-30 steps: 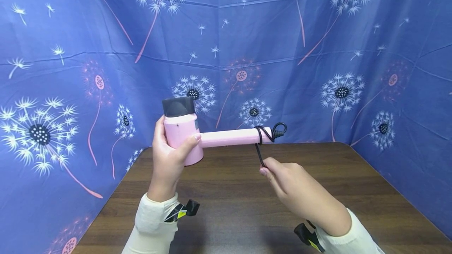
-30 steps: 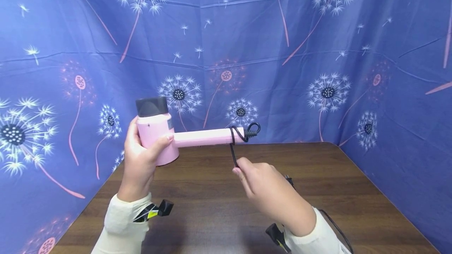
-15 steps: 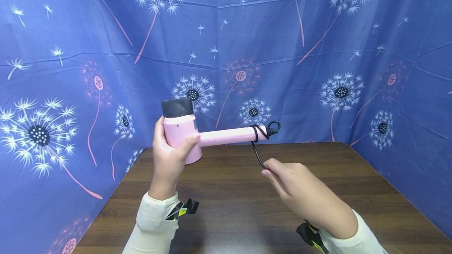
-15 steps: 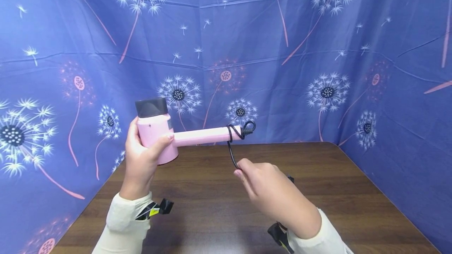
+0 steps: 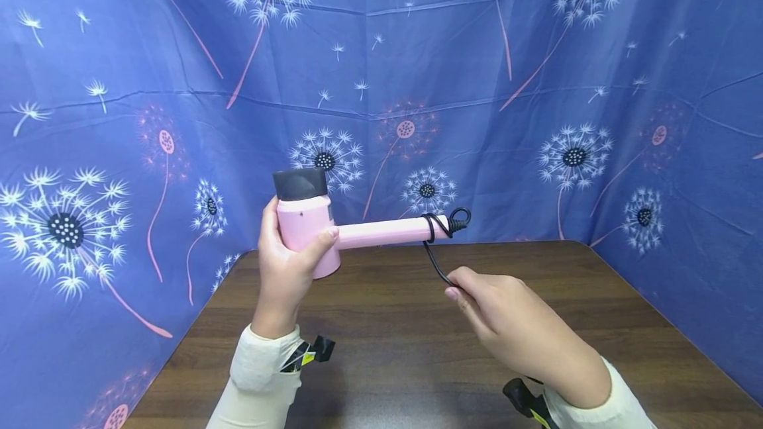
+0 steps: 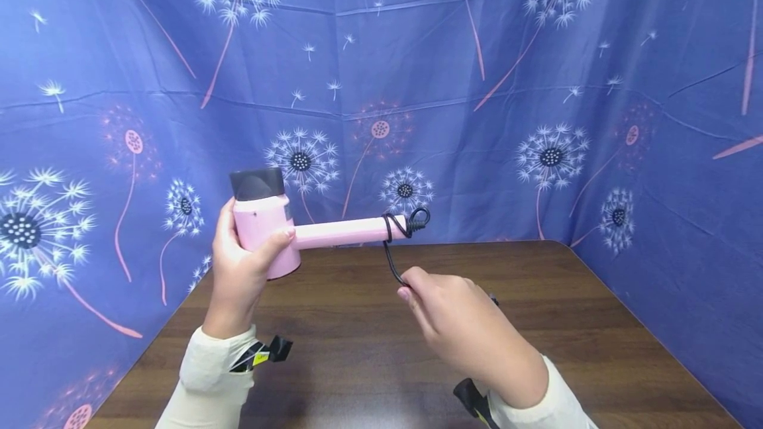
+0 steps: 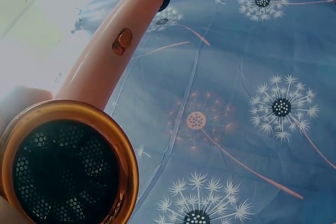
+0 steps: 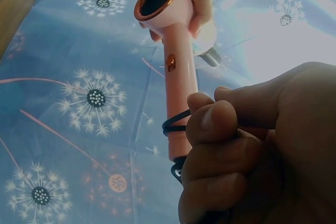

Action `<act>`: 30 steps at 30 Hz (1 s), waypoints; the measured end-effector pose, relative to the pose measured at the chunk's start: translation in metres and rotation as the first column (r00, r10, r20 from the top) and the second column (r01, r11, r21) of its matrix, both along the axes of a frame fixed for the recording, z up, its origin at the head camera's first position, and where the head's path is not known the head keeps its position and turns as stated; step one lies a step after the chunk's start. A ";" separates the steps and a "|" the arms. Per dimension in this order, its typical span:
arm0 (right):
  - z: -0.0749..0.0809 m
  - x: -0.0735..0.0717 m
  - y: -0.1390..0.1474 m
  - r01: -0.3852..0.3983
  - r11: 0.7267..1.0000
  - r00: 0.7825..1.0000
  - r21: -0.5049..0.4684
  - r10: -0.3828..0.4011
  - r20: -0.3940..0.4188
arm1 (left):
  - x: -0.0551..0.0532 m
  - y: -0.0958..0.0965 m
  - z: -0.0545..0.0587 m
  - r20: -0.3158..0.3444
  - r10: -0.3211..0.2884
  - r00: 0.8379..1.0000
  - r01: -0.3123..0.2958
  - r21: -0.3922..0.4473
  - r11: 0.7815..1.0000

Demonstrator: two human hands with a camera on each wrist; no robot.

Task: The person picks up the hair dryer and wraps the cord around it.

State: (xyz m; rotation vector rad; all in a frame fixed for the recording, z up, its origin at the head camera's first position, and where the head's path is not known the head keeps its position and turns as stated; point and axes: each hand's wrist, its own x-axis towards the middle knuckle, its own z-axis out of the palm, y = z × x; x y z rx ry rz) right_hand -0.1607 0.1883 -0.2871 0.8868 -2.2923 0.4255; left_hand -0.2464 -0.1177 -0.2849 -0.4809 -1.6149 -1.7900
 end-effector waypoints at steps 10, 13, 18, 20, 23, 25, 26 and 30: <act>0.005 0.002 0.002 0.005 1.000 0.999 -0.002 -0.005 -0.035 | 0.000 -0.001 0.000 -0.017 0.030 0.999 -0.031 -0.027 0.999; 0.006 0.003 0.003 -0.002 1.000 0.999 -0.014 0.001 -0.039 | 0.000 -0.003 0.000 -0.019 0.047 0.999 -0.048 -0.029 0.998; 0.007 0.004 0.003 -0.013 0.999 0.998 -0.034 0.011 -0.055 | 0.000 -0.004 0.000 -0.022 0.043 0.999 -0.043 -0.027 0.999; 0.007 0.004 0.003 -0.012 0.999 0.998 -0.044 0.010 -0.059 | -0.001 -0.004 0.001 -0.024 0.040 0.999 -0.041 -0.030 0.999; 0.007 0.005 0.003 -0.008 0.998 0.998 -0.061 0.004 -0.060 | -0.001 -0.004 0.001 -0.023 0.044 0.999 -0.045 -0.035 0.998; 0.007 0.005 0.003 -0.012 0.997 0.998 -0.070 0.007 -0.064 | 0.000 -0.003 0.002 -0.018 0.050 0.999 -0.050 -0.037 0.998; 0.007 0.005 0.003 -0.012 0.997 0.998 -0.073 0.007 -0.068 | 0.001 -0.003 0.003 -0.015 0.055 0.998 -0.055 -0.037 0.998; 0.008 0.005 0.003 -0.014 0.996 0.997 -0.084 0.007 -0.081 | 0.011 0.001 0.011 -0.011 0.074 0.997 -0.075 -0.038 0.996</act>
